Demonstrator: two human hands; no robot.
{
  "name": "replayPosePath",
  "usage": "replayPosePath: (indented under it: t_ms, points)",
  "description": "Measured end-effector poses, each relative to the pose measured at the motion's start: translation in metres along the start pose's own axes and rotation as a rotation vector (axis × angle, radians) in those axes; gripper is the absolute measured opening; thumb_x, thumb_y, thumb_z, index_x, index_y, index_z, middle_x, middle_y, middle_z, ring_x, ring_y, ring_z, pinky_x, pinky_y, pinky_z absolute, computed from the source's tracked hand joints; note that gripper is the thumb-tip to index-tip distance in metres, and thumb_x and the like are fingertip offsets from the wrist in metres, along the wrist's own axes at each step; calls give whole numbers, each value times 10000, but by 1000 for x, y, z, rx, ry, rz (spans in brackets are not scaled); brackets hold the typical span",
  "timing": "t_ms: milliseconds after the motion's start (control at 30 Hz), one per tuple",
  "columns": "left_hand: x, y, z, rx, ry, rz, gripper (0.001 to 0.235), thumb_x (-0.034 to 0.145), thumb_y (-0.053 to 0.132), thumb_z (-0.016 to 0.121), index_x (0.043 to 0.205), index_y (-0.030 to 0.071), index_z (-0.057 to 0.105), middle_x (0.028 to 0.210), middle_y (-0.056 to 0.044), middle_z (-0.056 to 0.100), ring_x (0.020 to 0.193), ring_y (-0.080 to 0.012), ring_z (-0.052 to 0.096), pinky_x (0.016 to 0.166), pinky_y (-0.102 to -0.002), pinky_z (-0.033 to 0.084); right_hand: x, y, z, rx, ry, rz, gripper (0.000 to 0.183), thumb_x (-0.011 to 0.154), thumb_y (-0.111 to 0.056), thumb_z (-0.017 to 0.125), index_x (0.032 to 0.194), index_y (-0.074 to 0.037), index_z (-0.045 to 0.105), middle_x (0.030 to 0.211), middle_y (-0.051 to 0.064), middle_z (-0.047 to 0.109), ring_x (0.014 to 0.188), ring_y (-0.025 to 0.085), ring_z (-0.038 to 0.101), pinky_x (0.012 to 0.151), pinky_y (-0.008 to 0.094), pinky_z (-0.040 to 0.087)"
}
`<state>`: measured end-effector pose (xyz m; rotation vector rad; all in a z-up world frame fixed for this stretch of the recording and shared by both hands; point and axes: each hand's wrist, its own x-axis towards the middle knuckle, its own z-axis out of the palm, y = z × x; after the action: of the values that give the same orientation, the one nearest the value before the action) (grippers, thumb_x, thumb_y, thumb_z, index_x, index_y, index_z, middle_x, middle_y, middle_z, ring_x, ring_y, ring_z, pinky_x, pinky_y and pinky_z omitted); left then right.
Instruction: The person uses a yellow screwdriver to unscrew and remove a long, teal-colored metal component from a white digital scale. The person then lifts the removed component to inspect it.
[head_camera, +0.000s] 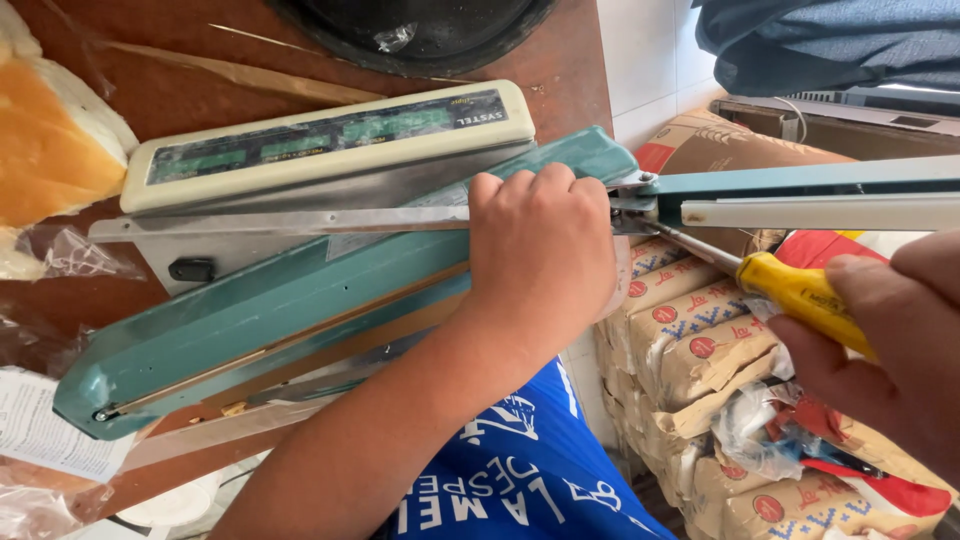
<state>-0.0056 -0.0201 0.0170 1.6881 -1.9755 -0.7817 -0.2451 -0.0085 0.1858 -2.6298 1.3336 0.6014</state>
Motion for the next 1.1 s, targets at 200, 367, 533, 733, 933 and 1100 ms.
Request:
replayPosePath:
  t_ms: [200,367,533,733,933,1100]
  points:
    - [-4,4,1,49,38,3,162,718,35,606,627,156,549,669,-50,560,593,-311,519,629,-470,320,13,-5,-8,3,-11,-40,429,982,-333,765,1162,40,658,976,143,587,878,323,627,853,425,557]
    - [-3,8,0,75,25,-25,112,742,85,616,658,157,600,708,-67,610,624,-338,573,644,-494,347,29,-7,-20,34,36,-147,350,1011,-270,739,1074,62,645,939,156,588,836,340,635,815,444,570]
    - [-6,10,2,97,34,-33,107,761,98,609,680,157,574,719,-60,594,633,-330,563,648,-493,346,37,-9,-25,67,18,-103,347,998,-286,760,1092,36,671,989,133,595,873,300,643,830,413,568]
    - [-7,5,-1,45,-22,-43,154,789,54,579,672,152,554,725,-55,571,650,-336,543,630,-489,333,-43,19,53,689,83,485,599,830,-28,810,1382,63,596,1336,259,566,1107,338,624,1018,388,489]
    - [-7,2,2,15,-39,-53,158,795,61,572,668,155,577,737,-57,595,669,-349,567,636,-501,353,-35,-24,27,1217,238,634,861,680,-328,627,1455,30,513,1274,111,534,896,133,618,755,191,488]
    - [-1,-1,-12,-7,-178,-64,120,893,231,648,791,183,688,844,-59,674,785,-350,634,664,-529,379,19,-98,67,1504,501,502,216,872,-153,663,767,-120,477,778,62,543,726,172,538,680,292,458]
